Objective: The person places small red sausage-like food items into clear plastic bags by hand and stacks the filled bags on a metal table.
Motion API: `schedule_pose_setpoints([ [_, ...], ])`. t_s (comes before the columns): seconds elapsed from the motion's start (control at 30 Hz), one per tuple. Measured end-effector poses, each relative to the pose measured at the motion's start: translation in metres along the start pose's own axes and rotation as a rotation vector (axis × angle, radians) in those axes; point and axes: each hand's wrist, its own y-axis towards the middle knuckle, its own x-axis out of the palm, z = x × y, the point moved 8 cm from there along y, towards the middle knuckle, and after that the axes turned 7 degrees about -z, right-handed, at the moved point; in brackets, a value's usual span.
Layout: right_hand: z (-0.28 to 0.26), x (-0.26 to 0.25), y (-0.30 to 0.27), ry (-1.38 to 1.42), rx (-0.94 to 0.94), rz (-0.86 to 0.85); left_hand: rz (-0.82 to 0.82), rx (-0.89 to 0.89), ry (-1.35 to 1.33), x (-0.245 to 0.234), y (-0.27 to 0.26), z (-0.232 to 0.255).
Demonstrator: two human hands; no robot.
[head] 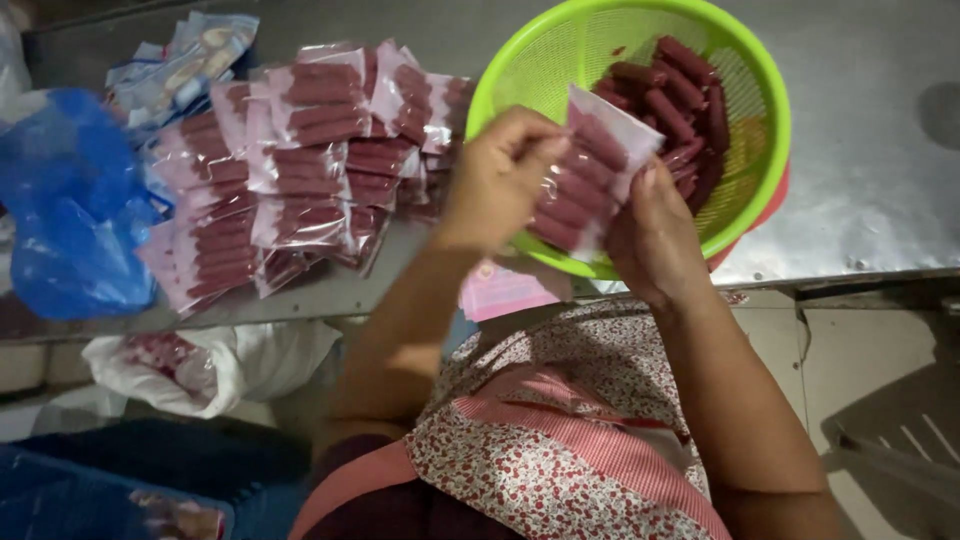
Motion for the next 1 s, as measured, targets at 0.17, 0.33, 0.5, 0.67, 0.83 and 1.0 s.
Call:
schedule_pose_setpoints([
  [0.17,0.027,-0.022,-0.037,-0.354,0.033,-0.093,0.068,0.073,0.241,-0.122,-0.01,-0.006],
  [0.33,0.09,0.012,-0.067,-0.842,0.021,-0.422,0.246,-0.056,0.615,-0.183,-0.067,-0.027],
  [0.5,0.149,0.015,-0.081,-1.846,-0.35,-0.629,0.358,-0.231,0.69,-0.201,-0.11,-0.062],
  [0.67,0.163,-0.003,-0.082,-1.835,-0.404,-0.606,0.237,0.022,1.121,-0.233,-0.125,-0.155],
  [0.83,0.145,-0.004,-0.064,-1.605,-0.219,-0.6,0.216,0.229,1.627,-0.193,-0.13,-0.162],
  [1.0,0.136,-0.003,-0.051,-1.436,-0.282,-0.48,0.579,0.307,1.513,-0.183,-0.145,-0.145],
])
